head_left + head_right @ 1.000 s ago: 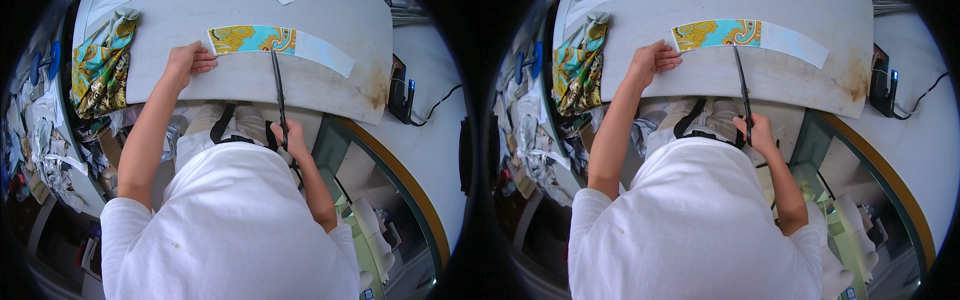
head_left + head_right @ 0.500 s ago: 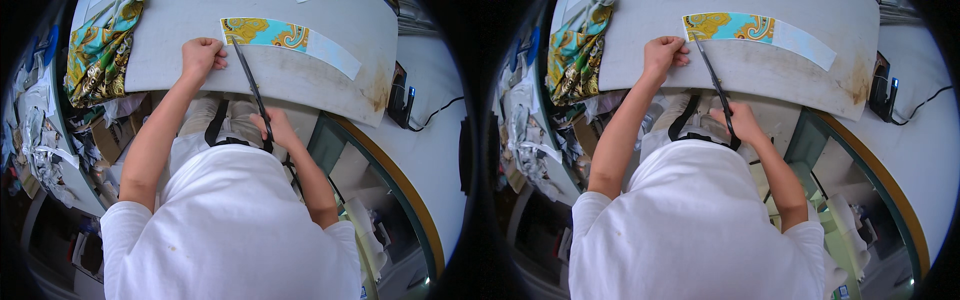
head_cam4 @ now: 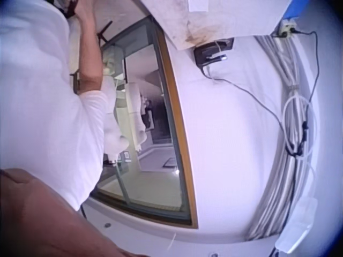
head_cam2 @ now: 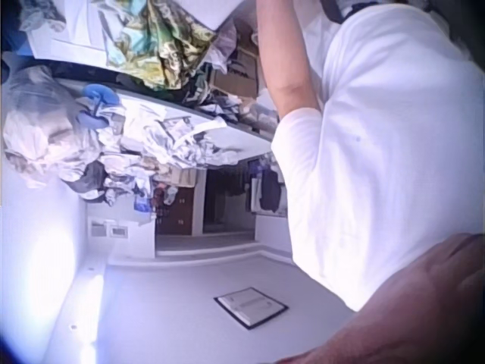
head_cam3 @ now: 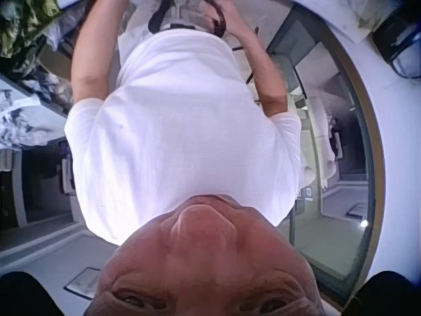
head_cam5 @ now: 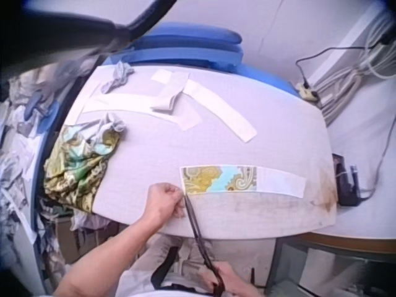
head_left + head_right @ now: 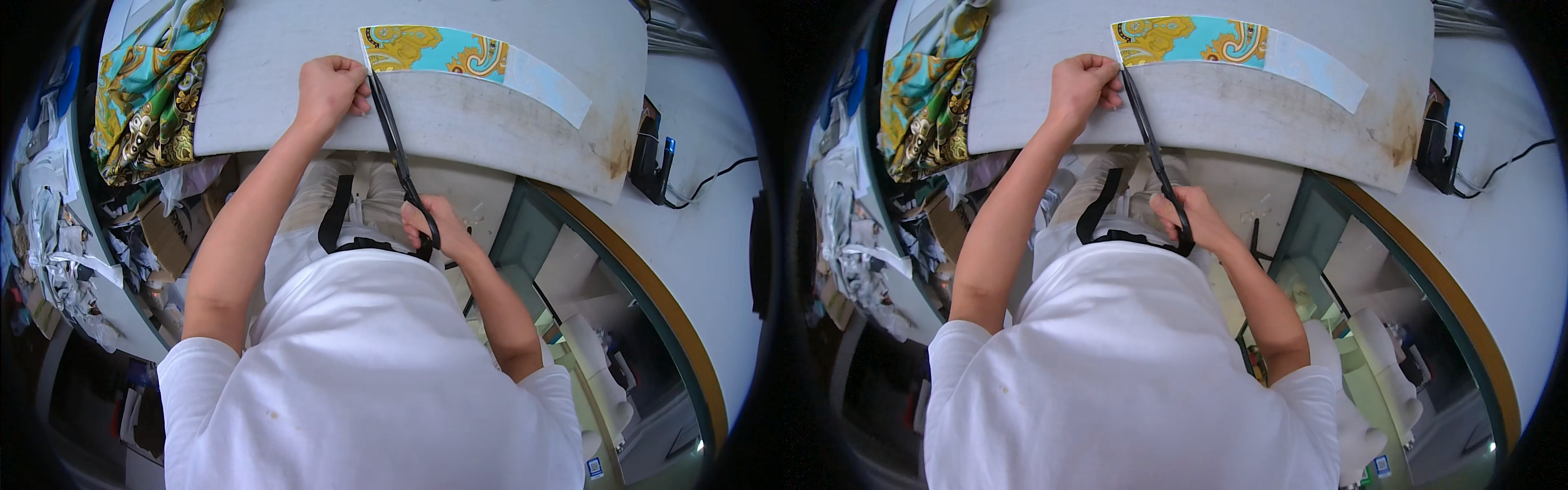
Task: The person unfolds a patterned fabric on a white worktable and uses scissors to cut the fabric into strips. The person then folds the cut pieces and places them aside.
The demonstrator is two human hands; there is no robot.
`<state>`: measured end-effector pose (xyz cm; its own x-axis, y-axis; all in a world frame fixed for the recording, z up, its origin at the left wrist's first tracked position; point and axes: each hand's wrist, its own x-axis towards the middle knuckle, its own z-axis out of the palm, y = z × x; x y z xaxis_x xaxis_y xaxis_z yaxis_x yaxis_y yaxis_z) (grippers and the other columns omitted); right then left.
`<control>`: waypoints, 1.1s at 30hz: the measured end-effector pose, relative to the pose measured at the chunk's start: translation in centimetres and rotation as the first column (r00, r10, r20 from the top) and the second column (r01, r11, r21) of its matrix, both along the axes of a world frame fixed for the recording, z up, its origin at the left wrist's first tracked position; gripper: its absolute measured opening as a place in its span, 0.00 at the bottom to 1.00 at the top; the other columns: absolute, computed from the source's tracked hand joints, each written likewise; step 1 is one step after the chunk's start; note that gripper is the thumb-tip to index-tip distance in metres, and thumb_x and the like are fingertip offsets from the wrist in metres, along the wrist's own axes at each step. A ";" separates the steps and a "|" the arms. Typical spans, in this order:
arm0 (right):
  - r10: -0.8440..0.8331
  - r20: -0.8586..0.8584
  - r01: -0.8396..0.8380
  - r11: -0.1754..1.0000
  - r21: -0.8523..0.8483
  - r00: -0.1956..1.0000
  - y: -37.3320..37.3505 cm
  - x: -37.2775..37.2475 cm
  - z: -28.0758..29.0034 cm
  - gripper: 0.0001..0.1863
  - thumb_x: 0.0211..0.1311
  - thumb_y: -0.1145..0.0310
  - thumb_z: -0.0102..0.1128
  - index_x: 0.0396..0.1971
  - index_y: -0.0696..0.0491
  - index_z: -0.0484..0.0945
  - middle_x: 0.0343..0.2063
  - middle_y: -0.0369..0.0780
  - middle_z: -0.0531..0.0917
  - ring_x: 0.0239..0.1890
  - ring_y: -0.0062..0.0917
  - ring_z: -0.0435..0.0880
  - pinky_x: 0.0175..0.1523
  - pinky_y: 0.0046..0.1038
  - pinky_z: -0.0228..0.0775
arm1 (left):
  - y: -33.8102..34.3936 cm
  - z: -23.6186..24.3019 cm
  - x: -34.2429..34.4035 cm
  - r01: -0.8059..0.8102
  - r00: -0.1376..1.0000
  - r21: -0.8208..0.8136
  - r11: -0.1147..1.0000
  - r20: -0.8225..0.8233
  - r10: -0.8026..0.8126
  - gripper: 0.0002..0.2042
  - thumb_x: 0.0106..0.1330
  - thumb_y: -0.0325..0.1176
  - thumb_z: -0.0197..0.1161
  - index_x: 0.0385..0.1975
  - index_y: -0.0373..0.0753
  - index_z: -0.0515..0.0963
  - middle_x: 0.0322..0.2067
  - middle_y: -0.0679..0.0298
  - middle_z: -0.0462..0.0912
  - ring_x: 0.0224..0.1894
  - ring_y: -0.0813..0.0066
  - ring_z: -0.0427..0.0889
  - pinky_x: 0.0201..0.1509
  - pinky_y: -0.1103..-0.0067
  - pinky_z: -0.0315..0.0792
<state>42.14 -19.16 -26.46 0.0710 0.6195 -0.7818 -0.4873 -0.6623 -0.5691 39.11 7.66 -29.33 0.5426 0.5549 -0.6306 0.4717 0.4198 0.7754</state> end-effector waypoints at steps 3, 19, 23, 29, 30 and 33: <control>-0.049 0.030 0.050 0.999 -0.004 0.998 1.2 -0.6 0.1 0.28 0.64 0.44 0.63 0.17 0.52 0.69 0.14 0.31 0.73 0.16 0.15 0.74 0.23 0.21 0.65 | 0.1 -0.2 -0.1 0.004 1.000 -0.016 1.000 0.011 -0.003 0.08 0.65 0.29 0.62 0.34 0.29 0.79 0.22 0.60 0.82 0.16 0.77 0.80 0.20 0.82 0.75; -0.020 0.166 0.025 0.999 -0.033 0.986 3.5 -1.6 -0.5 0.28 0.64 0.43 0.63 0.19 0.52 0.71 0.14 0.31 0.72 0.15 0.13 0.72 0.21 0.20 0.62 | 0.6 -0.3 -0.4 0.019 0.998 -0.072 0.997 0.059 -0.015 0.08 0.67 0.30 0.62 0.34 0.30 0.79 0.23 0.60 0.83 0.17 0.77 0.81 0.22 0.82 0.76; -0.046 0.184 0.052 0.998 -0.026 0.982 3.6 -1.7 -0.6 0.28 0.65 0.47 0.64 0.15 0.53 0.71 0.11 0.30 0.71 0.13 0.13 0.70 0.19 0.21 0.60 | 0.5 -0.2 -0.4 0.027 0.998 -0.067 0.997 0.060 -0.023 0.08 0.67 0.30 0.62 0.34 0.30 0.79 0.23 0.60 0.83 0.18 0.77 0.81 0.22 0.83 0.76; -0.080 0.158 0.083 0.997 -0.010 0.984 3.8 -1.7 -0.2 0.29 0.64 0.45 0.65 0.15 0.53 0.71 0.10 0.30 0.70 0.12 0.13 0.70 0.18 0.21 0.59 | 0.6 -0.1 -0.3 0.015 0.997 -0.064 0.998 0.072 -0.011 0.06 0.67 0.26 0.60 0.32 0.28 0.77 0.22 0.58 0.82 0.17 0.76 0.81 0.19 0.82 0.75; -0.080 0.159 0.083 0.997 -0.011 0.984 3.7 -1.7 -0.4 0.29 0.63 0.45 0.65 0.14 0.53 0.71 0.10 0.30 0.70 0.13 0.13 0.70 0.18 0.21 0.59 | 0.6 -0.1 -0.3 0.019 0.998 -0.065 0.998 0.065 -0.015 0.07 0.67 0.28 0.61 0.33 0.28 0.78 0.22 0.59 0.82 0.17 0.76 0.81 0.20 0.82 0.76; -0.064 0.180 0.069 0.997 -0.026 0.982 3.6 -1.6 -0.6 0.30 0.62 0.43 0.65 0.13 0.53 0.70 0.10 0.30 0.70 0.13 0.13 0.70 0.18 0.21 0.59 | 0.6 -0.2 -0.3 0.026 0.998 -0.068 0.997 0.054 -0.023 0.08 0.67 0.30 0.62 0.34 0.30 0.79 0.23 0.60 0.82 0.17 0.77 0.81 0.22 0.82 0.76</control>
<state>40.51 -15.52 -27.10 0.2514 0.5835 -0.7722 -0.4234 -0.6511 -0.6299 38.78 8.23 -29.57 0.5892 0.4974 -0.6367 0.4416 0.4617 0.7693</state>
